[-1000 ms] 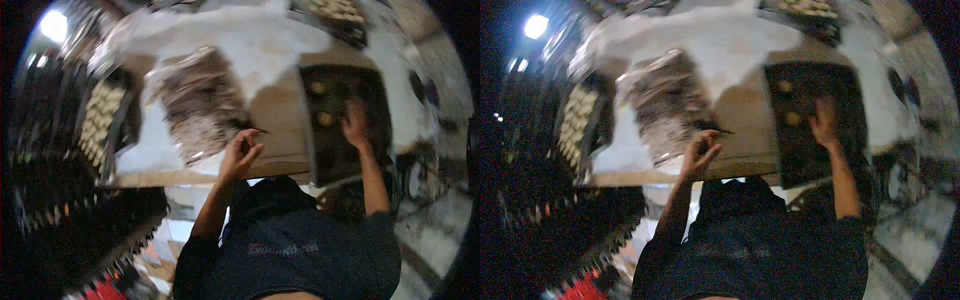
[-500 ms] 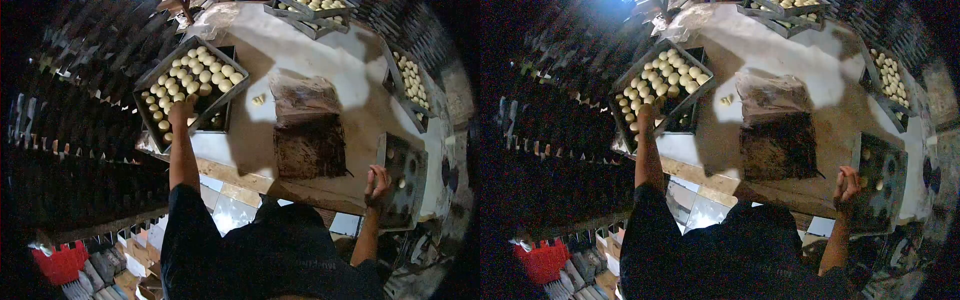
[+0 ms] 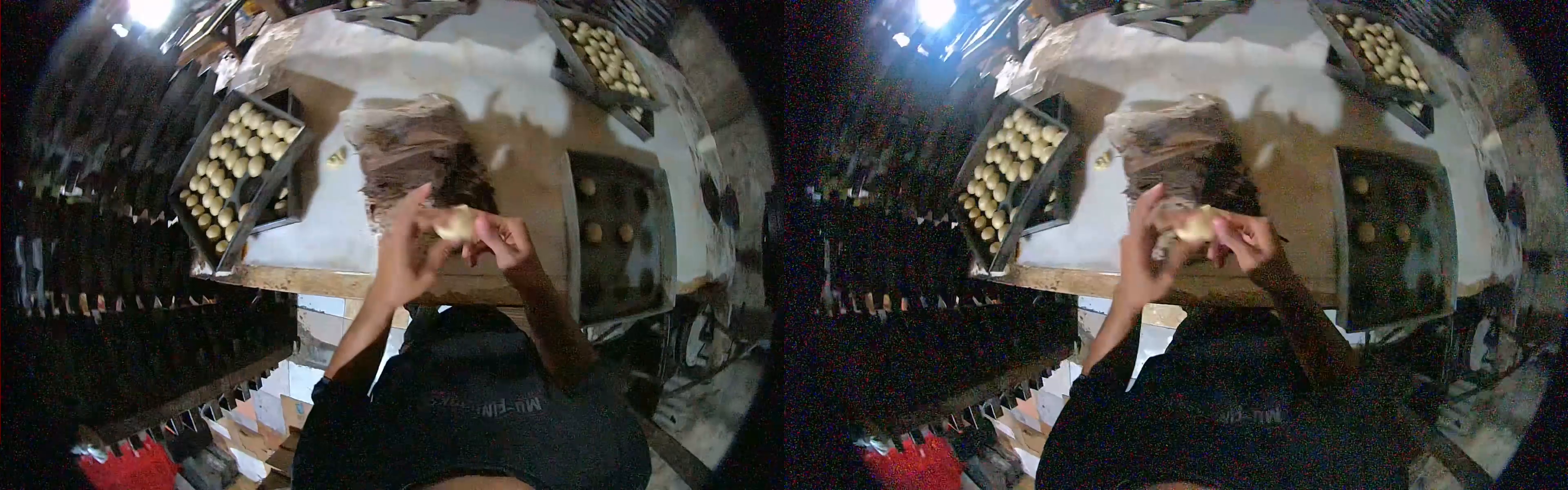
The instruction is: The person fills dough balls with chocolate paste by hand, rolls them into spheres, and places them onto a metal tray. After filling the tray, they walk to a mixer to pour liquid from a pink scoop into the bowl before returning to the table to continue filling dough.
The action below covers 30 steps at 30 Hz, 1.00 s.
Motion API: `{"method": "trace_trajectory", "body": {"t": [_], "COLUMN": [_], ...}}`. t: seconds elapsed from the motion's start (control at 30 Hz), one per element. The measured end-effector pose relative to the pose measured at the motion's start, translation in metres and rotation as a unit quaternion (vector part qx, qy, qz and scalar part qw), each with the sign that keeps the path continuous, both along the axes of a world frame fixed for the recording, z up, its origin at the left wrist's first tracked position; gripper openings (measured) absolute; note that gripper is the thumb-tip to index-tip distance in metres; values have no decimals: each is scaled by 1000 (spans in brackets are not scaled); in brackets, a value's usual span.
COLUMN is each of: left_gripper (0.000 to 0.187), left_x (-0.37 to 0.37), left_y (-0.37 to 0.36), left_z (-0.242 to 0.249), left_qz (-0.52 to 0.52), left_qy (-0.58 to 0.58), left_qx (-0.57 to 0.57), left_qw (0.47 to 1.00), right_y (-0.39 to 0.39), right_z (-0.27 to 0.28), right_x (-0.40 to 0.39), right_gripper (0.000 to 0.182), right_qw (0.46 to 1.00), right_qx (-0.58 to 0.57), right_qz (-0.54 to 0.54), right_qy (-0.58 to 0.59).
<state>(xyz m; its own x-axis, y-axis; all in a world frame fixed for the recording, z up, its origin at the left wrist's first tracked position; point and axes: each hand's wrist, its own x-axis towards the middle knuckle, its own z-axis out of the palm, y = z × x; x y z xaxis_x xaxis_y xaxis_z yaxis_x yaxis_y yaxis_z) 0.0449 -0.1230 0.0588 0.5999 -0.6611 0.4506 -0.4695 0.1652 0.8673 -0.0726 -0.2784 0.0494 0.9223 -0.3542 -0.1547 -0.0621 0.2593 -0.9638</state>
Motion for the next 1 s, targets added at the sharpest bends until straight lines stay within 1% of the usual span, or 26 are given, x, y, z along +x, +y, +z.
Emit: {"method": "trace_trajectory", "body": {"t": [0.03,0.07,0.1,0.13,0.2,0.23,0.27,0.3,0.37,0.4,0.43,0.47,0.5,0.53,0.57,0.6,0.63,0.67,0.7,0.73,0.77,0.8,0.83,0.87,0.93,1.0], "left_gripper": [80,90,87,84,73,65,57,39,37,36,33,47,58,69,68,68,58,48,36,36,36,36,35,32,31,34], "left_x": [-21,-40,-52,-62,-77,-85,-93,-99,-110,-117,-132,-136,-140,-143,-142,-142,-140,-138,-134,-132,-129,-127,-122,-116,-119,-119], "left_y": [-14,-27,-34,-40,-51,-53,-53,-54,-51,-49,-50,-45,-46,-49,-42,-36,-23,-9,5,22,41,61,81,99,123,153], "left_z": [6,19,23,26,28,28,28,28,17,13,17,8,8,9,11,13,14,15,11,10,9,7,2,-9,-34,-53], "left_qz": [-23,-4,-14,-22,7,43,79,118,121,120,152,124,75,25,9,-3,18,41,99,118,136,150,147,164,189,101], "left_qy": [14,25,87,147,223,239,255,188,49,-22,-49,-57,-6,45,98,151,205,260,252,273,294,316,442,492,365,537], "left_qx": [15,-10,-25,-42,-41,-21,-1,8,20,22,40,51,22,-6,-3,0,33,67,58,30,4,-21,-118,-150,-65,-88], "left_qw": [1000,1000,996,988,974,970,964,975,991,992,986,989,997,999,995,989,978,962,961,954,946,936,877,842,909,833], "right_y": [-4,-13,-27,-36,-44,-33,-32,-22,-17,-19,-17,-12,-3,6,15,25,27,32,45,54,69,86,103,122,166,180], "right_z": [1,3,13,13,11,12,22,25,28,28,28,28,29,23,16,19,5,-9,1,1,-18,-22,-22,-19,-41,-50], "right_x": [-5,-12,-22,-27,-34,-36,-45,-49,-58,-64,-70,-74,-77,-71,-64,-52,-46,-41,-33,-27,-14,-8,-1,3,8,0], "right_gripper": [41,41,41,41,41,42,36,34,31,30,28,28,27,23,20,20,15,21,22,18,21,25,30,42,42,44], "right_qw": [998,990,983,960,886,898,905,930,951,960,967,963,957,932,901,877,891,902,920,926,870,885,898,897,934,936], "right_qx": [-10,-21,-131,-199,-325,-280,-291,-180,-96,-124,-150,-160,-171,-213,-255,-317,-334,-350,-339,-359,-448,-433,-418,-390,-309,-314], "right_qz": [-30,-58,-73,-65,-45,-40,-40,-95,-127,-105,-84,-117,-149,-176,-204,-238,-196,-153,-119,-57,-102,-71,-40,-78,-95,-43], "right_qy": [-63,-125,-106,-184,-329,-336,-307,-307,-266,-228,-188,-183,-179,-234,-285,-271,-237,-201,-158,-101,-180,-155,-129,-194,-150,-152]}}
